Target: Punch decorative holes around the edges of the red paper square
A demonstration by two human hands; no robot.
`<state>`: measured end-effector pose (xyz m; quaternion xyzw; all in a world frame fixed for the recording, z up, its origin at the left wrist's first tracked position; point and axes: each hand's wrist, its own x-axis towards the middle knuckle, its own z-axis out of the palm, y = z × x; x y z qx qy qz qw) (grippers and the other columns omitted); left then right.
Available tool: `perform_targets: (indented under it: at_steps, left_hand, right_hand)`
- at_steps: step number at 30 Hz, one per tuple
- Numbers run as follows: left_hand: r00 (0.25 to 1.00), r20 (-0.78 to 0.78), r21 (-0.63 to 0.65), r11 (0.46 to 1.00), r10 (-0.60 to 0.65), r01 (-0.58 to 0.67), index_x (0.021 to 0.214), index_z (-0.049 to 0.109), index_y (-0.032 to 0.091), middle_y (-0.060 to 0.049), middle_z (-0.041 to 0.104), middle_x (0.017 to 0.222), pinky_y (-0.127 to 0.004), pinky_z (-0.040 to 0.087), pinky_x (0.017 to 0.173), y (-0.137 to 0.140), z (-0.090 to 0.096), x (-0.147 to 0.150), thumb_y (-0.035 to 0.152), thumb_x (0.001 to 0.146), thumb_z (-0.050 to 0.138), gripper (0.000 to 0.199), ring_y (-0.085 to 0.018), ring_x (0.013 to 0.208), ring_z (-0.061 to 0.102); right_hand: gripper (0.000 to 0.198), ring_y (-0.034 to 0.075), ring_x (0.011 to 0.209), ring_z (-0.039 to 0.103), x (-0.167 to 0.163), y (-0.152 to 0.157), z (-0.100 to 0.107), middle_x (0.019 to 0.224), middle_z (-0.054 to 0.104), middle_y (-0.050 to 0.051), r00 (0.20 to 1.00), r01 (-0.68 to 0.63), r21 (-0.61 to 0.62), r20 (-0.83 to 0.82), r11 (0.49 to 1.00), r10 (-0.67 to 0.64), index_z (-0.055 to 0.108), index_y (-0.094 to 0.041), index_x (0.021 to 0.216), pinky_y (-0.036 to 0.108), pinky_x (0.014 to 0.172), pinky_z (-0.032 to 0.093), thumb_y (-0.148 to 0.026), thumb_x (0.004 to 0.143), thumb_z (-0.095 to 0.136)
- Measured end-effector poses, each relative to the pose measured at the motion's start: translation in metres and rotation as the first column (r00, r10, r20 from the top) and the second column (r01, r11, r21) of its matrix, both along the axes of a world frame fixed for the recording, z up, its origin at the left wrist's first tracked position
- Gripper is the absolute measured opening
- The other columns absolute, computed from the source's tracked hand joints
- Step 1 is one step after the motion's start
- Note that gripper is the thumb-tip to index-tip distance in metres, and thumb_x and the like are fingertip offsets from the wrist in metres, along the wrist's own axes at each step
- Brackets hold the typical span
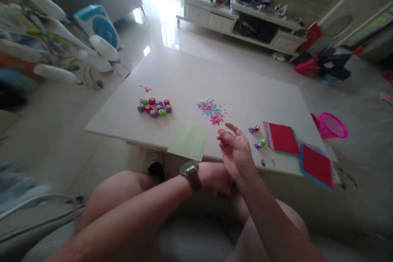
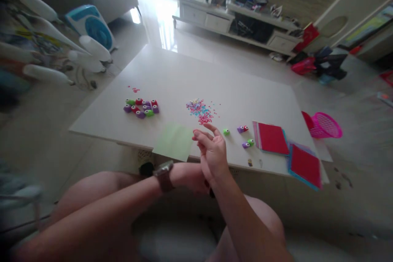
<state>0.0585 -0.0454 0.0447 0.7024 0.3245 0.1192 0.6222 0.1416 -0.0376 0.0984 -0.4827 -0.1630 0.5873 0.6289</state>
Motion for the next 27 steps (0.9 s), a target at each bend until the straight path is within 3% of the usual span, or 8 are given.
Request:
perform_targets:
  at_steps: [3,5,7,9,12,16,20,27]
  left_hand:
    - [0.999,-0.051,-0.011,1.0,-0.01,0.01,0.049,0.061,0.021,0.002,0.057,0.046,-0.029,0.046,0.05,0.048,0.01,-0.029,0.0,0.069,0.072,0.031,-0.013,0.046,0.053]
    - [0.973,-0.058,-0.02,0.974,0.225,-0.226,0.059,0.066,0.019,0.0,0.063,0.053,-0.028,0.047,0.053,0.07,0.019,-0.044,0.013,0.084,0.064,0.025,-0.014,0.051,0.059]
    - [0.909,0.06,-0.023,0.911,0.413,-0.412,0.074,0.073,0.018,-0.001,0.071,0.065,-0.026,0.05,0.06,0.08,0.027,-0.051,0.022,0.089,0.062,0.019,-0.013,0.06,0.063]
    - [0.85,0.211,-0.045,0.873,0.483,-0.485,0.084,0.077,0.016,-0.003,0.076,0.075,-0.025,0.052,0.065,0.081,0.031,-0.05,0.031,0.089,0.067,0.018,-0.013,0.067,0.066]
    - [0.828,0.347,-0.015,0.886,0.439,-0.463,0.086,0.081,0.016,-0.004,0.076,0.075,-0.025,0.051,0.066,0.076,0.034,-0.042,0.037,0.088,0.072,0.023,-0.013,0.069,0.065]
    - [0.817,0.403,0.034,0.885,0.412,-0.464,0.082,0.081,0.017,-0.003,0.074,0.072,-0.024,0.049,0.064,0.071,0.034,-0.034,0.035,0.089,0.07,0.023,-0.012,0.067,0.062]
    - [0.803,0.424,0.063,0.871,0.419,-0.488,0.086,0.081,0.017,-0.004,0.076,0.077,-0.026,0.051,0.067,0.072,0.031,-0.032,0.032,0.091,0.067,0.022,-0.014,0.072,0.065]
    - [0.865,0.344,0.29,0.835,0.365,-0.467,0.074,0.074,0.018,-0.001,0.067,0.073,-0.024,0.042,0.062,0.076,0.026,-0.033,0.022,0.092,0.06,0.023,-0.011,0.067,0.058]
  right_hand:
    - [0.06,0.01,0.064,0.068,0.004,0.005,0.001,0.079,0.076,0.0,0.999,0.025,0.008,0.038,1.0,-0.025,0.067,-0.019,0.106,0.013,0.053,0.049,-0.02,0.055,0.099]
    - [0.061,0.011,0.064,0.069,0.01,0.008,0.001,0.079,0.077,0.0,0.998,0.04,0.0,0.055,0.999,-0.04,0.067,-0.019,0.106,0.014,0.051,0.047,-0.02,0.054,0.098]
    - [0.061,0.013,0.065,0.07,0.016,0.011,0.0,0.081,0.077,0.001,0.996,0.044,-0.013,0.075,0.999,-0.043,0.067,-0.019,0.107,0.015,0.05,0.046,-0.021,0.053,0.097]
    - [0.062,0.014,0.067,0.071,0.02,0.013,0.0,0.082,0.077,0.001,0.995,0.035,-0.019,0.091,0.999,-0.033,0.066,-0.019,0.108,0.016,0.051,0.046,-0.021,0.053,0.096]
    - [0.064,0.014,0.068,0.072,0.022,0.015,0.0,0.081,0.077,0.001,0.994,0.028,-0.012,0.107,1.0,-0.026,0.066,-0.019,0.109,0.017,0.052,0.045,-0.021,0.053,0.096]
    - [0.064,0.016,0.071,0.072,0.023,0.015,0.001,0.08,0.076,0.001,0.989,0.036,0.007,0.142,0.999,-0.037,0.065,-0.02,0.11,0.02,0.055,0.045,-0.022,0.054,0.095]
    - [0.064,0.019,0.077,0.074,0.024,0.015,-0.002,0.084,0.078,0.002,0.98,0.051,0.02,0.19,0.999,-0.054,0.064,-0.02,0.11,0.023,0.058,0.045,-0.026,0.055,0.095]
    - [0.065,0.018,0.074,0.073,0.024,0.017,-0.008,0.083,0.08,0.004,0.956,0.038,0.029,0.289,0.999,-0.045,0.064,-0.019,0.11,0.026,0.065,0.048,-0.029,0.056,0.097]
